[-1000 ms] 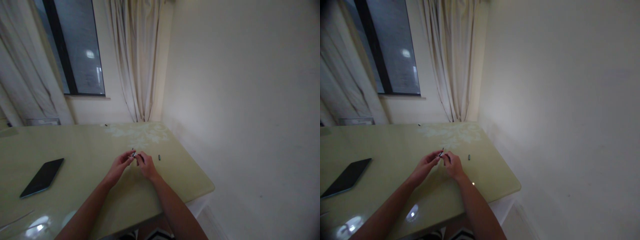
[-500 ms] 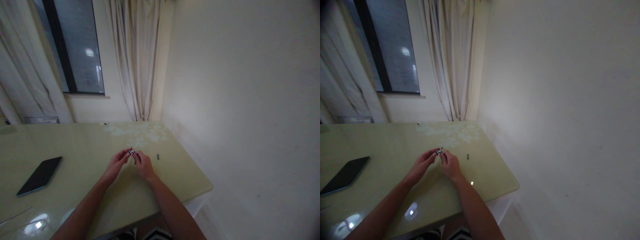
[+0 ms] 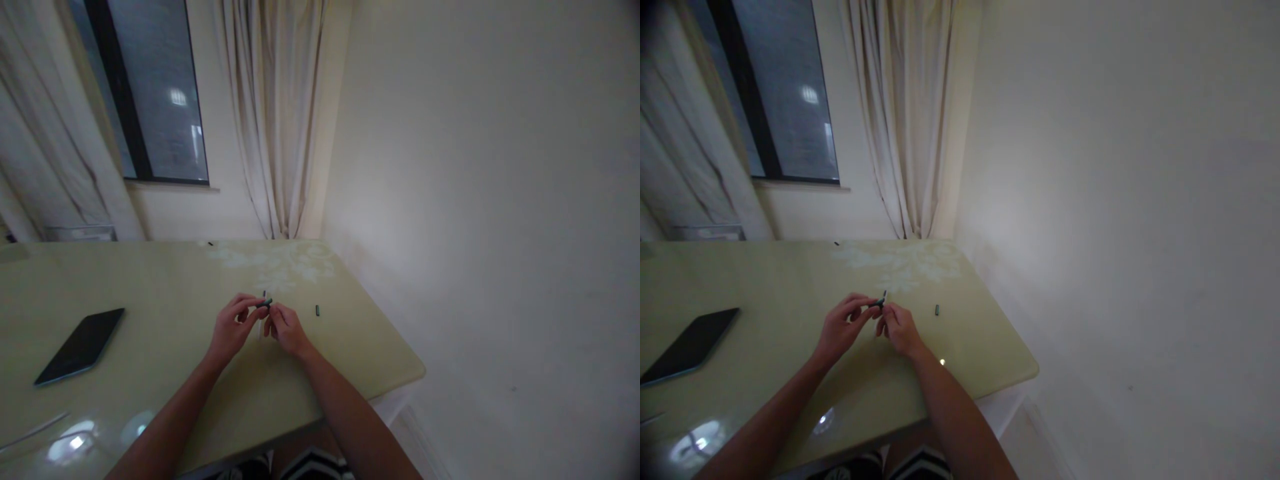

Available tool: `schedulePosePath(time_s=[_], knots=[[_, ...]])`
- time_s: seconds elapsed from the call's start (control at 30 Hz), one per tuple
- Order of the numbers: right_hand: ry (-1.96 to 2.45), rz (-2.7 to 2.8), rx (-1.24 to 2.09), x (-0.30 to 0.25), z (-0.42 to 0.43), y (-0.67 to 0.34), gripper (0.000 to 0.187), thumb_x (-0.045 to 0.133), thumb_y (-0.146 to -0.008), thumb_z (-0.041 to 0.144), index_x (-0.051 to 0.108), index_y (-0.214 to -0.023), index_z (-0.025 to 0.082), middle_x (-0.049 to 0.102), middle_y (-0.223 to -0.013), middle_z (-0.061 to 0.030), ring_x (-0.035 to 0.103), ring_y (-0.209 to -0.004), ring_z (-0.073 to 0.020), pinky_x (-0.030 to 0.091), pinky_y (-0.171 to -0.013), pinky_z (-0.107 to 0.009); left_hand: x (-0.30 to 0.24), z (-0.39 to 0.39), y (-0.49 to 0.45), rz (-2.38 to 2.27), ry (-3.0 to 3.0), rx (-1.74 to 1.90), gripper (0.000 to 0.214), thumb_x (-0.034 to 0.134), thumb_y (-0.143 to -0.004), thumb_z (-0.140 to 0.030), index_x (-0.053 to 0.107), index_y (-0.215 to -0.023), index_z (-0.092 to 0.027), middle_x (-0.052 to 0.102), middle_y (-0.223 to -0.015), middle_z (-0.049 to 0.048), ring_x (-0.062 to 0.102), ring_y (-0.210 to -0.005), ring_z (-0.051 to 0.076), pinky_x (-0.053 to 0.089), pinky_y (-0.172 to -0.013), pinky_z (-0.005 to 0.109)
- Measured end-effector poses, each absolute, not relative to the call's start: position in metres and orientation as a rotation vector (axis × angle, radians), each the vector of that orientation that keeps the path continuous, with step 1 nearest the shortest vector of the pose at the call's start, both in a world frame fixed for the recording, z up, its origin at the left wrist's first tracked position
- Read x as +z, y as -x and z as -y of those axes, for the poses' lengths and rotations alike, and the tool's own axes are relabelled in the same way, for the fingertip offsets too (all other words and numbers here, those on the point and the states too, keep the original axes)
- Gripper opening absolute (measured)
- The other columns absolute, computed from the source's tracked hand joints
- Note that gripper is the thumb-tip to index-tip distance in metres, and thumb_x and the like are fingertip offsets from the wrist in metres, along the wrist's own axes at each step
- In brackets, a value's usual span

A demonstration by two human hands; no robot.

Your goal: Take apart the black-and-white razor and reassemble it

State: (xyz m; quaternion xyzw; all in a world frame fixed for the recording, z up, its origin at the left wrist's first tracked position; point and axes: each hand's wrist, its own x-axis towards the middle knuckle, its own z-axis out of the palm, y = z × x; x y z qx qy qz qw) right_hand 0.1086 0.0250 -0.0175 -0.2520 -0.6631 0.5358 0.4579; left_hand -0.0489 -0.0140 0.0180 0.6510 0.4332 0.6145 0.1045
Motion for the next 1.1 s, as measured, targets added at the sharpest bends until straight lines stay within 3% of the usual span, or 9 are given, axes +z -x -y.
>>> schedulePosePath(time_s=[0.33,0.43,0.5,0.57,0.67,0.83,0.93,1.1], knots=[[0.727,1.742,1.021,-0.013,-0.026,-0.113,0.043,0.047,-0.101,0.053,0.066,-0.085,0.018,0.055,-0.060,0.0023,0.047,-0.055,-0.0121,0.037,-0.058,-0.024,0.015,0.010,0.048,-1.292,-1.942,1.715,0.024,0.068,-0.089,-0.041,0.076,-0.099,-0.021,0.067,-0.092,0.0023,0.048,-0.055,0.009,0.043,-0.054,0.024],[0.908,1.582,0.888,-0.008,-0.041,-0.126,0.033,0.048,-0.098,0.046,0.066,-0.091,0.019,0.050,-0.059,0.0045,0.045,-0.052,-0.0125,0.033,-0.053,-0.024,0.006,0.005,0.055,-1.427,-1.941,1.627,0.034,0.060,-0.093,-0.046,0.072,-0.112,-0.021,0.068,-0.098,0.0034,0.048,-0.054,0.011,0.044,-0.056,0.027],[1.091,1.371,0.794,-0.001,-0.057,-0.146,0.026,0.046,-0.096,0.040,0.063,-0.100,0.020,0.049,-0.057,0.0061,0.044,-0.050,-0.0135,0.031,-0.050,-0.023,-0.002,0.002,0.058,-1.602,-1.974,1.461,0.039,0.056,-0.092,-0.050,0.070,-0.114,-0.021,0.068,-0.096,0.0035,0.051,-0.056,0.013,0.046,-0.060,0.029],[1.267,1.272,0.702,0.006,-0.073,-0.173,0.022,0.045,-0.095,0.033,0.061,-0.103,0.020,0.053,-0.058,0.0052,0.050,-0.053,-0.0154,0.034,-0.052,-0.024,-0.011,0.002,0.058,-1.813,-2.037,1.199,0.040,0.055,-0.091,-0.055,0.069,-0.104,-0.020,0.068,-0.091,0.0045,0.059,-0.065,0.017,0.047,-0.067,0.031],[1.479,1.381,0.487,0.010,-0.088,-0.216,0.011,0.053,-0.090,0.026,0.063,-0.090,0.020,0.066,-0.073,-0.0015,0.060,-0.069,-0.0171,0.038,-0.062,-0.024,-0.017,0.007,0.050,-2.066,-2.151,0.778,0.039,0.053,-0.092,-0.057,0.064,-0.090,-0.020,0.068,-0.089,0.0084,0.066,-0.081,0.025,0.046,-0.073,0.034],[1.762,1.565,0.264,-0.009,-0.091,-0.253,0.015,0.055,-0.093,0.020,0.068,-0.085,0.016,0.073,-0.089,-0.0106,0.065,-0.083,-0.0205,0.041,-0.070,-0.026,-0.014,0.014,0.040,-2.245,-2.166,0.405,0.030,0.039,-0.098,-0.037,0.056,-0.079,-0.021,0.068,-0.087,0.0097,0.065,-0.079,0.025,0.040,-0.069,0.034],[1.826,1.609,0.185,-0.021,-0.091,-0.255,0.019,0.055,-0.094,0.019,0.073,-0.090,0.014,0.074,-0.093,-0.0126,0.065,-0.086,-0.0211,0.041,-0.072,-0.027,-0.013,0.012,0.042,-2.225,-2.098,0.444,0.028,0.039,-0.097,-0.036,0.052,-0.077,-0.022,0.067,-0.081,0.0069,0.062,-0.072,0.021,0.035,-0.064,0.031],[1.863,1.629,0.104,-0.023,-0.089,-0.251,0.023,0.057,-0.094,0.017,0.078,-0.085,0.012,0.072,-0.094,-0.0177,0.063,-0.086,-0.0234,0.040,-0.075,-0.031,-0.012,-0.001,0.038,-1.899,-2.076,0.911,0.033,0.041,-0.095,-0.043,0.045,-0.070,-0.024,0.057,-0.063,-0.0008,0.052,-0.059,0.016,0.034,-0.059,0.028]])
